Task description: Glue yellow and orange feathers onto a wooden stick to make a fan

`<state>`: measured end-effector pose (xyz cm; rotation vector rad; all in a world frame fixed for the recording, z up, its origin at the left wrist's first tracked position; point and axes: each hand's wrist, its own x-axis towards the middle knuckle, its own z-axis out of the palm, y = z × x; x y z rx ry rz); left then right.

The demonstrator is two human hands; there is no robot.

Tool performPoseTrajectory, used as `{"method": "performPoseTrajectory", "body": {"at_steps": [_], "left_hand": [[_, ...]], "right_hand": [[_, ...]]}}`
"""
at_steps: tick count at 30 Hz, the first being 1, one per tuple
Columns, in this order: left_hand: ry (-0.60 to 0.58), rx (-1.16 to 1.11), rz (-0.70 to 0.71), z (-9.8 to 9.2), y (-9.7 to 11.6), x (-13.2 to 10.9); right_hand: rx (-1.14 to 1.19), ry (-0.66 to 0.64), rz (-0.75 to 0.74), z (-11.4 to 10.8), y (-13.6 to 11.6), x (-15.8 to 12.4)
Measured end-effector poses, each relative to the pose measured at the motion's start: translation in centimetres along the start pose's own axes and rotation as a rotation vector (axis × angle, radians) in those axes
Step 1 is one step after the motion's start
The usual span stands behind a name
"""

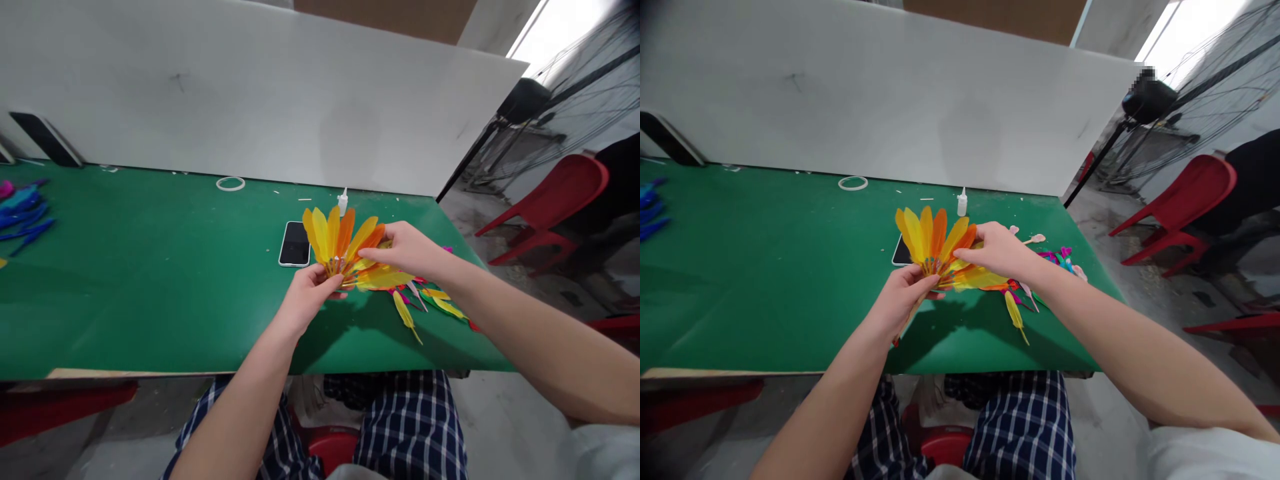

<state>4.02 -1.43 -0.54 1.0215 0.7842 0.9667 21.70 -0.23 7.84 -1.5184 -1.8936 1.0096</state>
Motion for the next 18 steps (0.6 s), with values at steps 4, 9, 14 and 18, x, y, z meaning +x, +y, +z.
{"method": "performPoseTrajectory", "body": {"at_steps": [4,9,14,18], "left_hand": [[0.002,0.01,0.003,-0.01,-0.1,0.01],[0.007,0.025,0.016,-0.03,-0.21,0.04],[0.013,0.037,0.032,-0.09,-0.36,0.11],[0.017,0.05,0.049,-0.15,-0.39,0.09]], "right_hand": [[-0.02,-0.008,-0.009,0.12,0.0,-0.02],[-0.023,-0.005,-0.025,0.19,0.06,0.04],[-0.016,0.002,-0.026,0.21,0.15,0.05],[-0.031,0.01,-0.021,0.3,0.16,-0.03]]}}
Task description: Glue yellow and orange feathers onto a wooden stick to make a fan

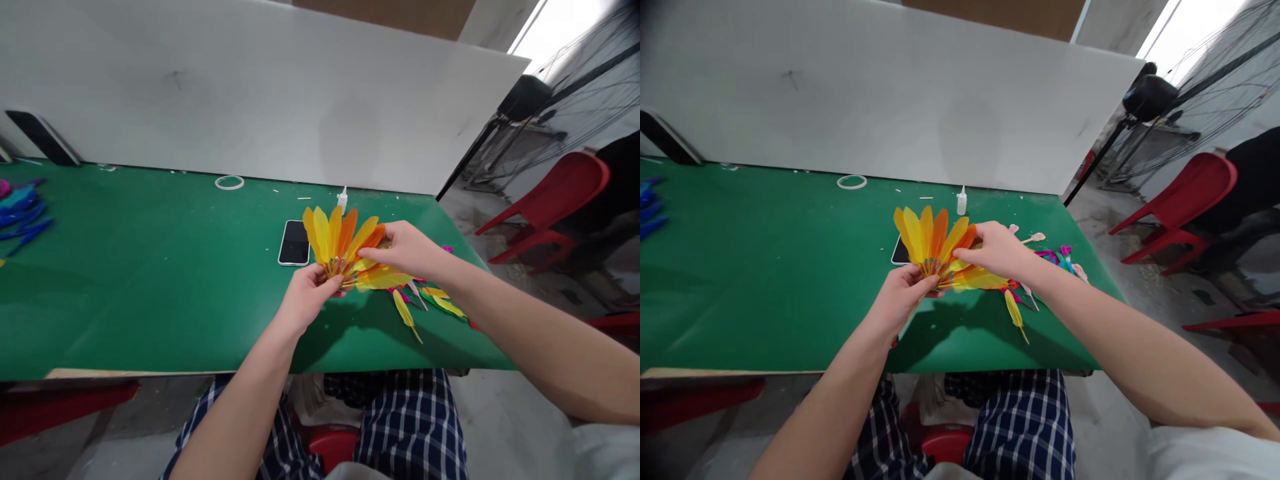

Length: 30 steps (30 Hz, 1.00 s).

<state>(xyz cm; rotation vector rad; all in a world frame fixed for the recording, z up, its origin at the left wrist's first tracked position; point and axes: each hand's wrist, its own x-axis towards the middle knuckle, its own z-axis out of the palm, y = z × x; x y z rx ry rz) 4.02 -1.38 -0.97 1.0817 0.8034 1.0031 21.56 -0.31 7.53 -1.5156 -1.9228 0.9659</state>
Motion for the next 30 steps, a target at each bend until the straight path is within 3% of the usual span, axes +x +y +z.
{"method": "performPoseTrajectory", "body": {"at_steps": [5,7,9,12,13,14,17,19,30], "left_hand": [[0.01,-0.001,0.005,0.0,0.2,-0.1],[0.016,-0.02,-0.013,0.1,0.4,-0.2],[0.033,-0.038,-0.039,0.2,0.5,-0.2],[0.04,-0.087,-0.05,0.3,0.7,-0.2],[0.03,-0.109,-0.042,0.2,0.7,-0.2],[0.02,-0.132,-0.032,0.2,0.8,-0.3],[0.011,-0.188,-0.024,0.2,1.1,-0.6],[0.012,-0.209,-0.029,0.4,1.5,-1.0],[-0.02,-0.131,0.046,0.8,2.5,-2.1]], "right_hand": [[-0.016,-0.006,-0.024,-0.2,-0.1,0.0],[-0.073,0.05,-0.081,-0.4,-0.2,-0.1],[-0.148,0.249,-0.177,-0.6,-0.2,-0.6],[-0.276,0.673,-0.35,-0.2,-0.1,-1.9],[-0.336,0.742,-0.422,0.1,-0.1,-2.4],[-0.403,0.745,-0.52,0.5,0.0,-2.9],[-0.632,0.515,-0.845,1.9,0.5,-4.0],[-0.744,0.402,-0.973,2.6,0.9,-4.3],[-0.839,0.328,-1.003,2.9,0.2,-4.8]]}}
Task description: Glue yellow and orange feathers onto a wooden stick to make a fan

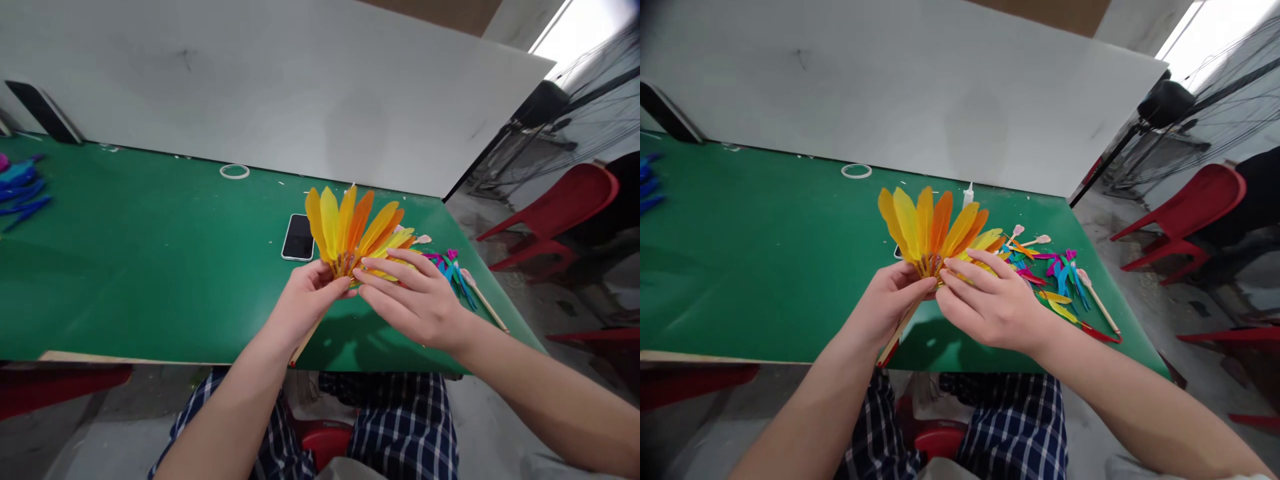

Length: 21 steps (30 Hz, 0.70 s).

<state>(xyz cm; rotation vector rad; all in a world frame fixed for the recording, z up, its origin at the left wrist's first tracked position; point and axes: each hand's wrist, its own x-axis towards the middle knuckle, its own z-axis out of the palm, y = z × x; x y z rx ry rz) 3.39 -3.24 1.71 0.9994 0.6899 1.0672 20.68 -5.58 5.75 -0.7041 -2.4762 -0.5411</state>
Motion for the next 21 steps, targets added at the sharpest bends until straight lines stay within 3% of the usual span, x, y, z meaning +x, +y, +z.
{"method": "performPoseTrajectory", "body": {"at_steps": [17,21], "left_hand": [[-0.01,0.011,0.068,0.14,0.08,-0.12],[-0.027,-0.016,0.061,0.2,0.23,-0.18]], "right_hand": [[-0.082,-0.08,-0.063,-0.49,-0.36,0.47],[-0.12,-0.038,-0.084,-0.43,-0.44,0.61]]}}
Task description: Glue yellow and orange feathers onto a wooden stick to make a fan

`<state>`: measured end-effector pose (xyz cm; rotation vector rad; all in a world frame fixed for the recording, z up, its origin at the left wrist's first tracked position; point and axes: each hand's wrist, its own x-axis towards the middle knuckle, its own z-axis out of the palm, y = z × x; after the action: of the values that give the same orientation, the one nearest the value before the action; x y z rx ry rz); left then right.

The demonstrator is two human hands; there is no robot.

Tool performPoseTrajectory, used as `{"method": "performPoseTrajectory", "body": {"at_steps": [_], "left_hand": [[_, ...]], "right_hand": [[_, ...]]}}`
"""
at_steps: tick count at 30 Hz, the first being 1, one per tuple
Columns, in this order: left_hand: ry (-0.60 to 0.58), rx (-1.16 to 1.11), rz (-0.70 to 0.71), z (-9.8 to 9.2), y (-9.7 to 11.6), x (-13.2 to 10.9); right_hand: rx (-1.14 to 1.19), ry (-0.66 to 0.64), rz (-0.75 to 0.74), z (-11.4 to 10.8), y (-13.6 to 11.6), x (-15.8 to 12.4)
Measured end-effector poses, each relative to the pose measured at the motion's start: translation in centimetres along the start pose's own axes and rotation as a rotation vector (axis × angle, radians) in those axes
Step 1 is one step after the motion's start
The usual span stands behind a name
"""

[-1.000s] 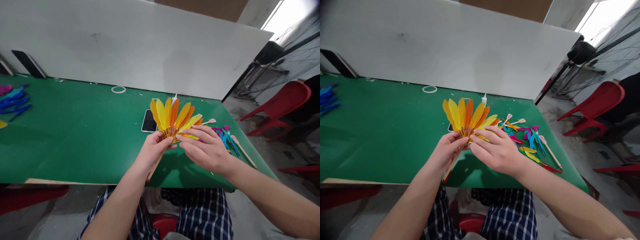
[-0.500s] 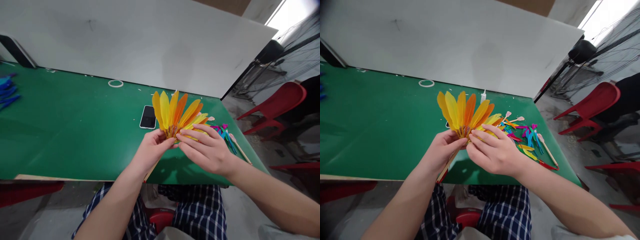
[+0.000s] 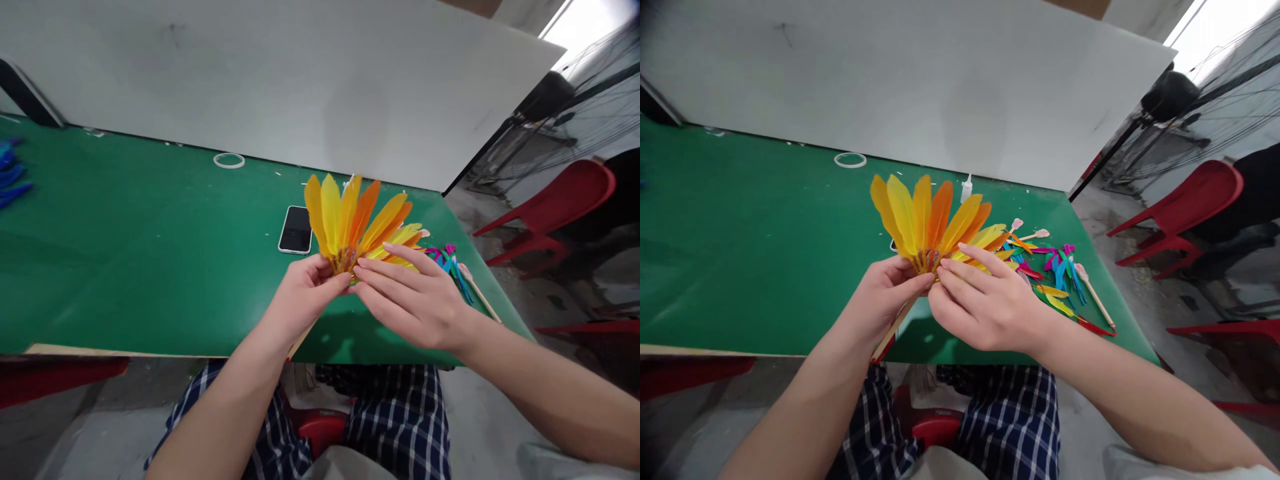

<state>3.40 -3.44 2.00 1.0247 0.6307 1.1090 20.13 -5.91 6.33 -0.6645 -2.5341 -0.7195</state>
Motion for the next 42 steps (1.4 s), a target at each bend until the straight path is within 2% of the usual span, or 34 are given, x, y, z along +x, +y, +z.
{"method": "performPoseTrajectory", "body": {"at_steps": [3,24,42], "left_hand": [[-0.012,-0.03,0.007,0.04,0.0,0.01],[0.038,0.023,0.006,-0.1,-0.24,0.04],[0.011,0.052,0.032,0.04,0.04,-0.02]], "right_hand": [[-0.022,0.036,-0.02,0.11,-0.1,0.02],[-0.024,0.041,-0.028,0.17,-0.24,0.12],[-0.016,0.035,-0.015,0.16,-0.43,0.33]]}}
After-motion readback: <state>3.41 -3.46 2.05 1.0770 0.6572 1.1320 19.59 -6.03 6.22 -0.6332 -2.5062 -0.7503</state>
